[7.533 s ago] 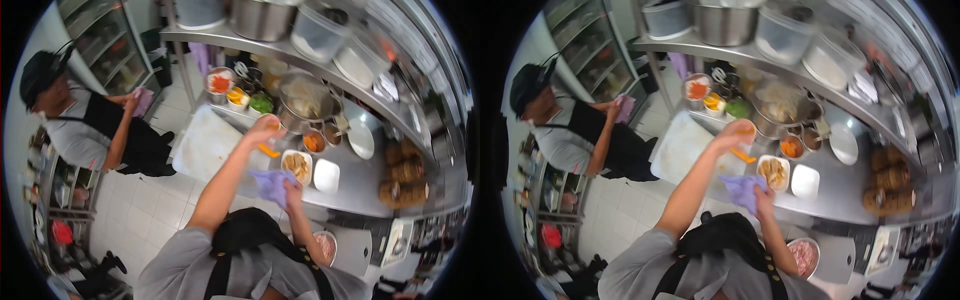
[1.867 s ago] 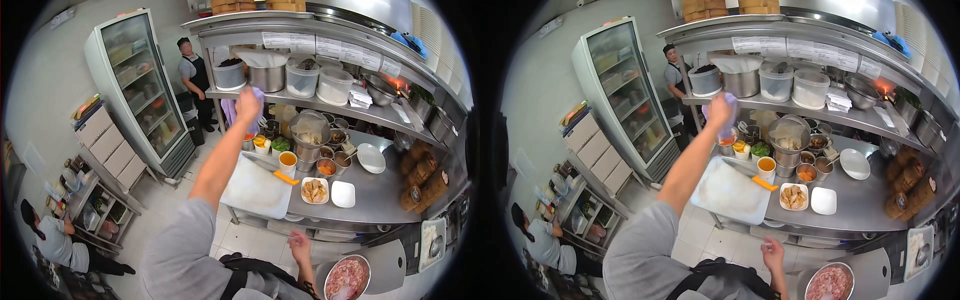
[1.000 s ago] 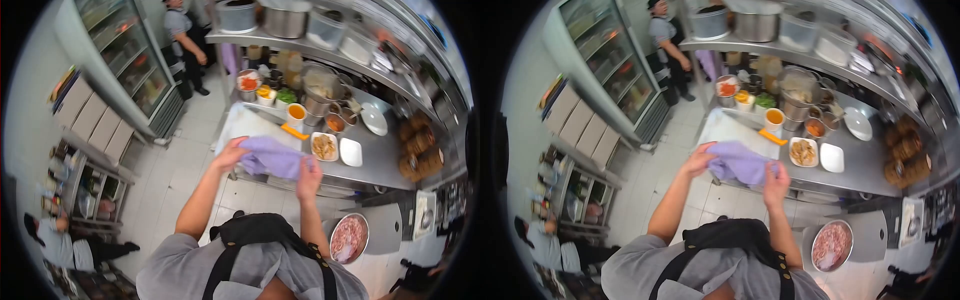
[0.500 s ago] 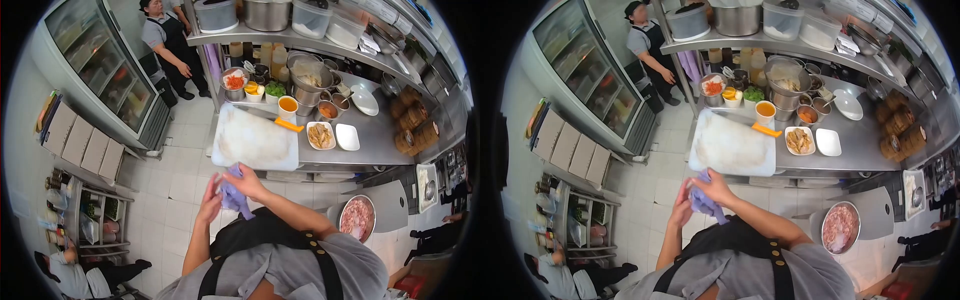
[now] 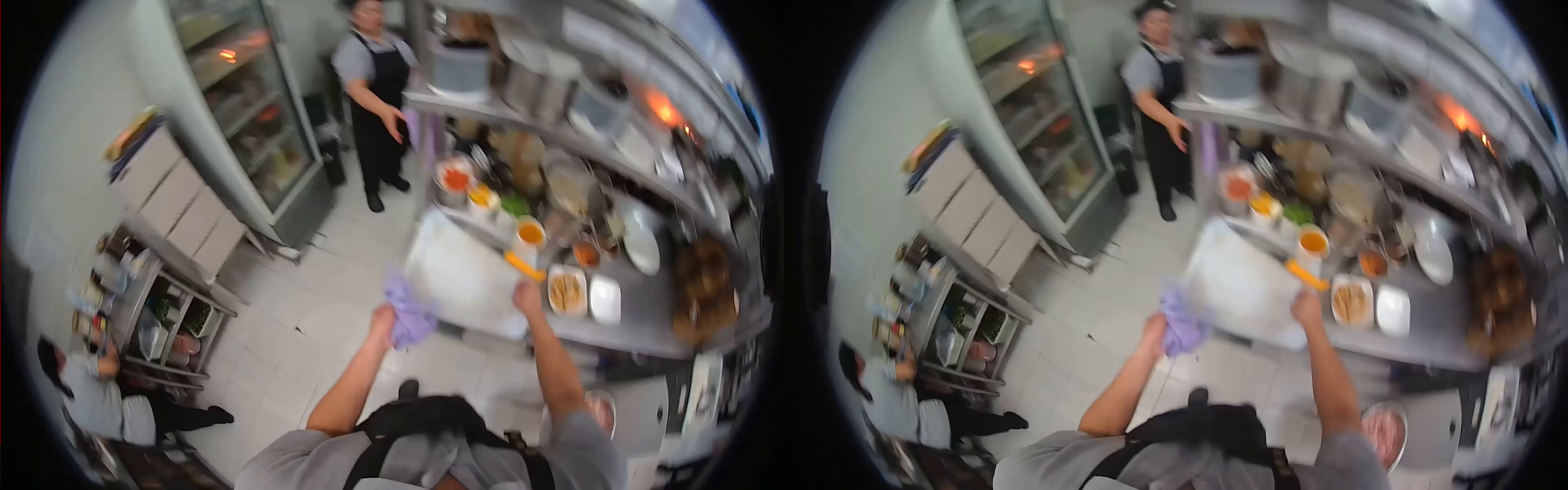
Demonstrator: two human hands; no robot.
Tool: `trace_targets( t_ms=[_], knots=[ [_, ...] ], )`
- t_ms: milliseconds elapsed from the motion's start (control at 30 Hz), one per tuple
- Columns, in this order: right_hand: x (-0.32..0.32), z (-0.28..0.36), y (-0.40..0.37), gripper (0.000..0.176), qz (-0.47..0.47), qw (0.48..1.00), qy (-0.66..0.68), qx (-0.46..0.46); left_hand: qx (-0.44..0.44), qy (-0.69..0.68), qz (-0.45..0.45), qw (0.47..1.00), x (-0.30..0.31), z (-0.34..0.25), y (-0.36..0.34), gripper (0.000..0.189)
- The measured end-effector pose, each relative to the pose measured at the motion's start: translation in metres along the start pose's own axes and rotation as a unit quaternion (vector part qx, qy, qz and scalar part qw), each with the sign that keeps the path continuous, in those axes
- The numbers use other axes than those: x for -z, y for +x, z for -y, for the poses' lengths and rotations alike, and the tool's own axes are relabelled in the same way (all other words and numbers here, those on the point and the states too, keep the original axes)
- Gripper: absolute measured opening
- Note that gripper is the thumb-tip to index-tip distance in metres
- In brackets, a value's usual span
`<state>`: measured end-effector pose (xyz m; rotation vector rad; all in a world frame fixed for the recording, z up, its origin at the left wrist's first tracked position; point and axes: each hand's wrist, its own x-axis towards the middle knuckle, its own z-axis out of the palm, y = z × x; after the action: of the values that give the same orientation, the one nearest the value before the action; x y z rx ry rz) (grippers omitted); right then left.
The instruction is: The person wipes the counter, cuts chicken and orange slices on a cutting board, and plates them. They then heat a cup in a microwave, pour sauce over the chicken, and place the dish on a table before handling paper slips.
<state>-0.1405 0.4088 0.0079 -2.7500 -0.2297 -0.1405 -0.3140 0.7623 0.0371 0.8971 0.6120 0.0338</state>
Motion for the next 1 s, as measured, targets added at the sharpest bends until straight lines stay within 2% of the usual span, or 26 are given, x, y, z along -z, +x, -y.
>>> trace_targets(
  t_ms=[33,67,100,133,167,233,267,300,333,367,400,433,467,500,533,567,633,667,733,800,833,867,900,967,1000],
  knots=[
    [0.004,-0.004,-0.003,0.015,-0.042,0.999,-0.002,0.013,0.005,0.012,0.027,1.000,0.013,0.010,0.018,0.027],
    [-0.008,-0.012,-0.001,0.018,-0.051,0.998,0.042,-0.025,-0.010,0.040,0.018,0.999,0.006,0.006,0.016,0.028],
    [-0.011,-0.002,-0.012,0.019,-0.074,0.987,0.134,-0.039,-0.037,0.068,0.018,0.997,-0.014,-0.009,0.018,0.028],
    [0.004,0.021,-0.036,0.019,0.007,0.945,0.303,-0.118,-0.105,0.124,-0.010,0.987,-0.039,-0.018,0.027,0.028],
    [0.022,0.048,-0.068,0.020,0.085,0.862,0.466,-0.182,-0.175,0.173,-0.040,0.968,-0.059,-0.024,0.033,0.028],
    [0.027,0.076,-0.126,0.018,0.125,0.802,0.541,-0.219,-0.269,0.410,-0.101,0.866,-0.105,-0.038,0.062,0.019],
    [0.026,0.076,-0.142,0.018,0.119,0.801,0.539,-0.232,-0.265,0.518,-0.092,0.808,-0.127,-0.037,0.090,0.021],
    [0.026,0.072,-0.153,0.020,0.045,0.865,0.467,-0.176,-0.263,0.617,-0.081,0.738,-0.150,-0.027,0.122,0.023],
    [0.027,0.065,-0.160,0.022,-0.024,0.915,0.386,-0.115,-0.226,0.670,-0.056,0.705,-0.172,-0.011,0.144,0.024],
    [0.033,0.050,-0.148,0.025,-0.094,0.940,0.305,-0.118,-0.190,0.721,-0.034,0.665,-0.189,0.009,0.158,0.026],
    [0.045,0.031,-0.119,0.029,-0.163,0.955,0.220,-0.115,-0.221,0.726,-0.032,0.651,-0.203,0.036,0.168,0.024],
    [0.059,0.019,-0.087,0.029,-0.189,0.972,0.117,-0.072,-0.255,0.727,-0.033,0.636,-0.223,0.060,0.170,0.022],
    [0.072,0.008,-0.056,0.029,-0.210,0.977,0.014,-0.028,-0.285,0.733,0.015,0.617,-0.241,0.075,0.159,0.020],
    [0.064,-0.010,-0.023,0.029,-0.152,0.988,-0.002,-0.023,-0.311,0.739,0.061,0.595,-0.253,0.088,0.142,0.020],
    [0.049,-0.023,0.004,0.030,-0.093,0.995,-0.017,-0.013,-0.334,0.744,0.150,0.559,-0.254,0.099,0.125,0.020],
    [0.044,-0.026,0.022,0.030,-0.091,0.996,-0.008,-0.001,-0.338,0.757,0.209,0.518,-0.249,0.120,0.110,0.020],
    [0.036,-0.020,0.051,0.037,0.084,0.992,-0.098,0.014,-0.274,0.750,0.260,0.543,-0.237,0.126,0.045,0.019],
    [0.035,-0.015,0.057,0.042,0.113,0.986,-0.121,0.030,-0.232,0.738,0.298,0.559,-0.222,0.131,0.029,0.022],
    [0.035,-0.006,0.065,0.038,0.145,0.983,-0.111,0.036,-0.224,0.662,0.246,0.671,-0.191,0.104,0.018,0.023],
    [0.040,-0.001,0.057,0.034,0.182,0.977,-0.107,0.033,-0.216,0.562,0.116,0.790,-0.173,0.046,0.041,0.023],
    [0.047,0.002,0.045,0.034,0.201,0.978,-0.052,0.014,-0.285,0.592,0.042,0.752,-0.160,0.021,0.073,0.024],
    [0.053,0.003,0.031,0.034,0.218,0.976,0.002,-0.006,-0.306,0.563,0.015,0.768,-0.159,-0.015,0.089,0.026],
    [0.058,-0.005,0.007,0.035,0.200,0.977,0.068,-0.005,-0.363,0.558,-0.076,0.742,-0.164,-0.034,0.107,0.025],
    [0.080,-0.020,-0.065,0.035,0.172,0.961,0.211,-0.043,-0.464,0.494,-0.145,0.721,-0.172,-0.039,0.162,0.023],
    [0.099,-0.017,-0.109,0.032,0.134,0.957,0.241,-0.085,-0.452,0.546,-0.124,0.694,-0.176,-0.032,0.193,0.023]
  ],
)
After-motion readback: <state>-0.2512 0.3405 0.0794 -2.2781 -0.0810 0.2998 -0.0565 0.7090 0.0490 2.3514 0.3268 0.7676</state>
